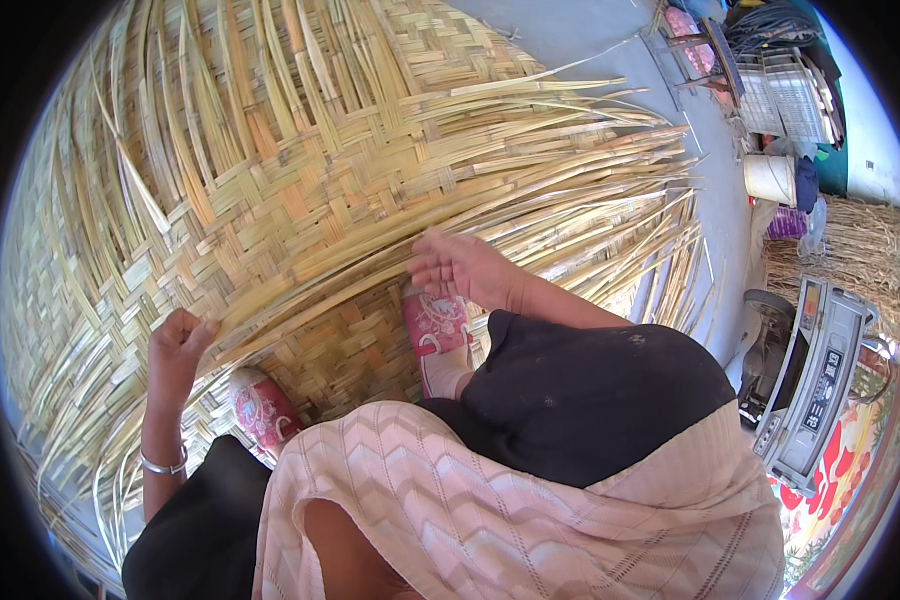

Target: The person weaves a large flat basket using dried palm leaves. They interlace the leaves by hand, periodically adjusting the weave and pulling strands to tighten the pattern. The work progresses across the surface of the basket as new leaves are added.

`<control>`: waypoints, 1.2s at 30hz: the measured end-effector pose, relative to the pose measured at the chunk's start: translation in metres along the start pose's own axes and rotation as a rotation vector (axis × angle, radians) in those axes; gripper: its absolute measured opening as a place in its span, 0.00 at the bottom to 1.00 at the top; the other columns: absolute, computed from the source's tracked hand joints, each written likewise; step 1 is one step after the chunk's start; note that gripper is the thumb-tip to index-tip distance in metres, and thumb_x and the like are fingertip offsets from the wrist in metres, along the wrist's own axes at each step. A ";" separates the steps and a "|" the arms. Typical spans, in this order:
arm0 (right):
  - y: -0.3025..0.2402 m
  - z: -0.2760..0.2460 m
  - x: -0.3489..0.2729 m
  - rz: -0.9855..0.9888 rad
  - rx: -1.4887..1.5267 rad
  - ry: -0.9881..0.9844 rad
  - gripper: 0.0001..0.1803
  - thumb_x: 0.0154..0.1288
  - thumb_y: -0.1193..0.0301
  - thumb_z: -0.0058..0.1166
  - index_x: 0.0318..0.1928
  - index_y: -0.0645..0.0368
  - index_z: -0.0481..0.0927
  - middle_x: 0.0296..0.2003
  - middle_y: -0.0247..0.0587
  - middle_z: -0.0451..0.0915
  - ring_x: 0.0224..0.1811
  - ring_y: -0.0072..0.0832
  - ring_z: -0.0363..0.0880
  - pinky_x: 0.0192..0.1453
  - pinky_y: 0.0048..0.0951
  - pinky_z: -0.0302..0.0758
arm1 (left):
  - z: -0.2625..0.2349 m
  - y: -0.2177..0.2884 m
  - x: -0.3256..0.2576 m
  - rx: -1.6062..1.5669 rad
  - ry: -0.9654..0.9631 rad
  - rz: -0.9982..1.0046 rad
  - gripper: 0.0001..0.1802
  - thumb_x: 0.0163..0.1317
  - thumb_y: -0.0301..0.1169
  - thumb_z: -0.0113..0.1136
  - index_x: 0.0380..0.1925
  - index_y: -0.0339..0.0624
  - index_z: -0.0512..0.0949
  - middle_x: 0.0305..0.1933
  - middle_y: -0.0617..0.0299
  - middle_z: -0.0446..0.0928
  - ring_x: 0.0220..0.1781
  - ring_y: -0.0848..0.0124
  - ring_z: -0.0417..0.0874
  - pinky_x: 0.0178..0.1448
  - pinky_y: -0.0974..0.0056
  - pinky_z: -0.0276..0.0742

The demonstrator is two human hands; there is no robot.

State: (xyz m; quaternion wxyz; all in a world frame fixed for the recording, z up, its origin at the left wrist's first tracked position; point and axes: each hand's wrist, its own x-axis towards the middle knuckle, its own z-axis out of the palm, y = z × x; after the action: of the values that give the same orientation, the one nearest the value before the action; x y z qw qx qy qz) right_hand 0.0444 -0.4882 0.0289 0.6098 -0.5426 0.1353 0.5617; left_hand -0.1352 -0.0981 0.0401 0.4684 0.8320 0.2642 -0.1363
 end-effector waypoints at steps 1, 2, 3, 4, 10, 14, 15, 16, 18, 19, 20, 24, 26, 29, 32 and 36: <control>-0.003 -0.010 0.002 0.013 0.239 0.060 0.18 0.73 0.56 0.45 0.49 0.57 0.76 0.46 0.40 0.81 0.48 0.28 0.79 0.52 0.30 0.77 | -0.002 0.001 -0.002 0.006 -0.002 0.001 0.18 0.59 0.35 0.67 0.20 0.40 0.70 0.18 0.73 0.62 0.23 0.82 0.59 0.25 0.71 0.57; -0.007 -0.018 0.003 -0.045 0.318 0.026 0.18 0.74 0.57 0.44 0.51 0.58 0.76 0.46 0.40 0.81 0.48 0.29 0.80 0.53 0.32 0.77 | -0.004 0.002 -0.004 -0.055 -0.028 -0.033 0.19 0.59 0.37 0.68 0.19 0.41 0.69 0.19 0.74 0.62 0.23 0.83 0.59 0.25 0.72 0.55; -0.010 -0.024 0.004 -0.128 0.394 -0.026 0.18 0.74 0.57 0.44 0.50 0.58 0.76 0.45 0.41 0.81 0.48 0.29 0.80 0.52 0.32 0.78 | -0.006 0.004 -0.006 -0.063 -0.029 -0.021 0.19 0.58 0.37 0.68 0.19 0.42 0.69 0.19 0.74 0.62 0.23 0.83 0.58 0.25 0.72 0.55; -0.014 -0.028 0.004 -0.208 0.460 -0.032 0.17 0.74 0.58 0.45 0.50 0.58 0.76 0.45 0.41 0.81 0.48 0.29 0.80 0.52 0.33 0.78 | -0.007 0.006 -0.008 -0.054 -0.031 -0.015 0.19 0.58 0.37 0.68 0.19 0.42 0.69 0.19 0.75 0.62 0.23 0.83 0.58 0.25 0.72 0.54; -0.040 -0.016 -0.002 -0.447 0.361 0.091 0.13 0.73 0.62 0.48 0.47 0.57 0.77 0.41 0.40 0.82 0.43 0.27 0.81 0.46 0.30 0.81 | -0.003 0.009 -0.018 0.087 0.057 0.064 0.18 0.58 0.37 0.68 0.21 0.40 0.70 0.16 0.70 0.62 0.21 0.81 0.60 0.24 0.70 0.56; -0.059 -0.004 -0.004 -0.571 0.171 0.223 0.11 0.71 0.64 0.51 0.46 0.58 0.77 0.38 0.37 0.82 0.40 0.26 0.83 0.44 0.29 0.82 | -0.009 0.006 -0.015 0.310 0.061 -0.036 0.19 0.59 0.42 0.66 0.25 0.39 0.72 0.19 0.59 0.69 0.22 0.68 0.67 0.29 0.64 0.66; -0.065 -0.002 -0.003 -0.632 0.135 0.169 0.12 0.71 0.64 0.51 0.46 0.58 0.77 0.38 0.36 0.82 0.40 0.26 0.83 0.44 0.29 0.82 | -0.013 0.005 -0.016 0.359 0.183 0.215 0.18 0.59 0.42 0.66 0.27 0.38 0.73 0.22 0.58 0.71 0.24 0.66 0.70 0.31 0.64 0.68; -0.072 -0.004 -0.003 -0.629 0.125 0.196 0.13 0.70 0.63 0.53 0.46 0.59 0.78 0.38 0.37 0.82 0.39 0.27 0.83 0.44 0.29 0.83 | -0.018 0.004 -0.019 0.459 0.300 0.391 0.19 0.59 0.43 0.65 0.29 0.38 0.73 0.26 0.56 0.72 0.27 0.65 0.72 0.34 0.63 0.70; -0.088 -0.007 -0.003 -0.552 0.177 0.298 0.12 0.70 0.63 0.53 0.45 0.59 0.79 0.39 0.40 0.83 0.39 0.27 0.83 0.45 0.30 0.83 | -0.031 0.002 -0.033 0.603 0.464 0.492 0.13 0.61 0.35 0.63 0.33 0.36 0.74 0.33 0.57 0.76 0.37 0.64 0.76 0.47 0.64 0.71; -0.097 -0.010 -0.004 -0.525 0.195 0.284 0.12 0.70 0.64 0.53 0.45 0.59 0.79 0.39 0.41 0.83 0.40 0.28 0.84 0.44 0.29 0.83 | -0.038 -0.001 -0.047 0.498 0.507 0.480 0.15 0.61 0.38 0.63 0.34 0.36 0.75 0.33 0.57 0.76 0.36 0.64 0.76 0.46 0.64 0.71; -0.102 -0.011 -0.004 -0.563 0.202 0.216 0.12 0.70 0.63 0.53 0.45 0.59 0.80 0.38 0.40 0.83 0.39 0.27 0.84 0.43 0.29 0.84 | -0.041 -0.004 -0.061 0.411 0.526 0.392 0.17 0.62 0.41 0.62 0.34 0.36 0.75 0.34 0.56 0.76 0.35 0.64 0.76 0.45 0.64 0.72; -0.121 -0.017 -0.003 -0.592 0.201 0.066 0.11 0.72 0.66 0.49 0.45 0.60 0.79 0.37 0.39 0.83 0.37 0.26 0.84 0.43 0.29 0.85 | -0.035 -0.027 -0.099 -0.578 0.245 -0.196 0.26 0.68 0.52 0.53 0.41 0.35 0.76 0.35 0.59 0.79 0.36 0.69 0.78 0.43 0.67 0.74; -0.125 -0.016 0.000 -0.612 0.225 0.005 0.11 0.73 0.67 0.48 0.46 0.60 0.78 0.36 0.39 0.83 0.36 0.26 0.84 0.43 0.29 0.85 | -0.028 -0.045 -0.101 -1.134 0.177 -0.410 0.34 0.66 0.59 0.47 0.46 0.34 0.74 0.38 0.57 0.80 0.41 0.67 0.80 0.47 0.63 0.77; -0.127 -0.011 0.003 -0.598 0.244 -0.020 0.12 0.73 0.67 0.47 0.46 0.61 0.78 0.36 0.39 0.83 0.36 0.26 0.84 0.43 0.29 0.85 | -0.036 -0.083 -0.093 -1.464 0.552 -0.395 0.33 0.66 0.59 0.47 0.44 0.35 0.75 0.40 0.55 0.80 0.44 0.65 0.80 0.50 0.61 0.77; -0.123 -0.011 0.006 -0.585 0.217 0.072 0.11 0.73 0.66 0.48 0.46 0.60 0.78 0.37 0.39 0.83 0.36 0.26 0.84 0.43 0.30 0.85 | -0.086 -0.135 -0.100 -1.623 0.547 -0.003 0.29 0.69 0.53 0.46 0.42 0.33 0.75 0.43 0.52 0.81 0.47 0.61 0.82 0.54 0.59 0.79; -0.110 -0.031 0.019 -0.542 0.201 0.130 0.10 0.72 0.66 0.50 0.44 0.58 0.79 0.35 0.35 0.83 0.33 0.25 0.83 0.42 0.29 0.85 | -0.183 -0.191 -0.126 -1.561 0.667 0.072 0.25 0.73 0.47 0.41 0.46 0.32 0.73 0.45 0.49 0.81 0.49 0.61 0.82 0.54 0.59 0.80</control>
State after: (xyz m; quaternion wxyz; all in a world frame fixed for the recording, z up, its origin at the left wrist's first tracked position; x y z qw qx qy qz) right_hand 0.1558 -0.4787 0.0583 0.7783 -0.5306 0.0795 0.3262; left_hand -0.3513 0.0992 0.0603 0.8098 0.2749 0.3803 0.3523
